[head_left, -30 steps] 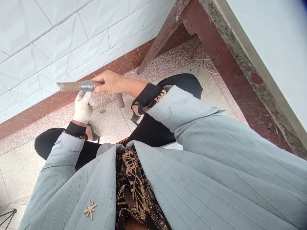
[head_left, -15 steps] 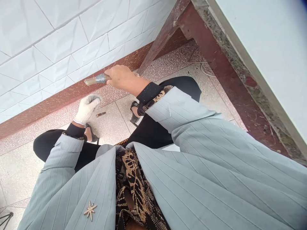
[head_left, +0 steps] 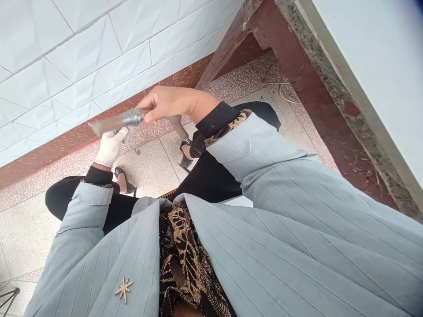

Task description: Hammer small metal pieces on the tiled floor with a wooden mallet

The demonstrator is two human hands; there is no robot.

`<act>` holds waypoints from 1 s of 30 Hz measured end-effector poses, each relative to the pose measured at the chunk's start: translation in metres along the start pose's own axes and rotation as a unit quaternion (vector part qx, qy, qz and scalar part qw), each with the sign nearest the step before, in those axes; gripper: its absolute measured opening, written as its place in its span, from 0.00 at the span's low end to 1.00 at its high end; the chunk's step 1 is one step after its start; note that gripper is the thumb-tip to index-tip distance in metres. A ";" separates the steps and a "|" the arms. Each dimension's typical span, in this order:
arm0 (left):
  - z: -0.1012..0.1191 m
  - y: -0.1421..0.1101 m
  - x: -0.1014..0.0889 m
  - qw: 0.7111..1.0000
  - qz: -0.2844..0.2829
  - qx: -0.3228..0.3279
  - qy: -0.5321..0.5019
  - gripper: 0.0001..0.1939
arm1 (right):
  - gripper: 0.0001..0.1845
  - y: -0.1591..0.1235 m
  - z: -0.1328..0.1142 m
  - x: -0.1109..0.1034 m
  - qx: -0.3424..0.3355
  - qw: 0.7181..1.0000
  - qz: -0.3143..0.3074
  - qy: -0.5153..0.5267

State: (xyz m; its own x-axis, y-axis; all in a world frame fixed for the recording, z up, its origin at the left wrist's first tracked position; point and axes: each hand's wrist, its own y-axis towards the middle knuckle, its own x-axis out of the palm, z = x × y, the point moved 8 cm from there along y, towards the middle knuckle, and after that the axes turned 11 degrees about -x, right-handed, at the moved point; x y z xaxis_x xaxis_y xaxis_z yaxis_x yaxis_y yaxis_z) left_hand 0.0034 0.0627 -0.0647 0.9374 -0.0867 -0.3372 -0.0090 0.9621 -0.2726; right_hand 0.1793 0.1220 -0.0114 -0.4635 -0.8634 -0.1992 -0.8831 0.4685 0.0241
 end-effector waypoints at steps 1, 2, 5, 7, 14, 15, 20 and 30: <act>0.000 -0.001 0.005 1.000 -0.016 0.004 -0.013 0.09 | 0.08 0.001 -0.001 -0.010 -0.013 0.997 0.064 0.043; 0.002 -0.002 0.010 0.999 -0.041 0.008 -0.022 0.08 | 0.11 0.001 0.000 -0.018 -0.018 0.989 0.122 0.080; 0.008 -0.010 0.026 0.993 -0.119 0.008 -0.025 0.07 | 0.13 0.000 0.011 -0.033 0.021 0.967 0.241 0.081; 0.011 -0.015 0.031 0.988 -0.151 0.005 -0.017 0.08 | 0.11 0.001 0.019 -0.036 0.072 0.965 0.250 0.005; 0.009 -0.014 0.020 0.991 -0.133 -0.007 0.001 0.08 | 0.07 0.005 0.029 -0.009 0.187 0.928 0.055 -0.316; 0.009 -0.013 0.017 0.993 -0.120 -0.011 0.012 0.08 | 0.07 0.005 0.032 0.000 0.201 0.912 -0.012 -0.358; 0.010 -0.011 0.008 0.997 -0.068 -0.025 0.040 0.06 | 0.08 -0.008 0.043 0.037 0.228 0.904 -0.244 -0.266; -0.002 -0.002 0.016 0.997 -0.060 -0.023 -0.038 0.06 | 0.07 -0.002 -0.015 -0.017 0.028 0.993 0.114 0.022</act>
State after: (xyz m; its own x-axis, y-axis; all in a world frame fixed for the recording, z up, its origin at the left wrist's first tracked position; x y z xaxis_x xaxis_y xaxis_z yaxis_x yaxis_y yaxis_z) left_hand 0.0178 0.0591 -0.0720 0.9564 -0.1794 -0.2306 0.0911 0.9331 -0.3480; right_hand 0.1879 0.1332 0.0063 -0.6543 -0.7410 -0.1511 -0.7504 0.6610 0.0078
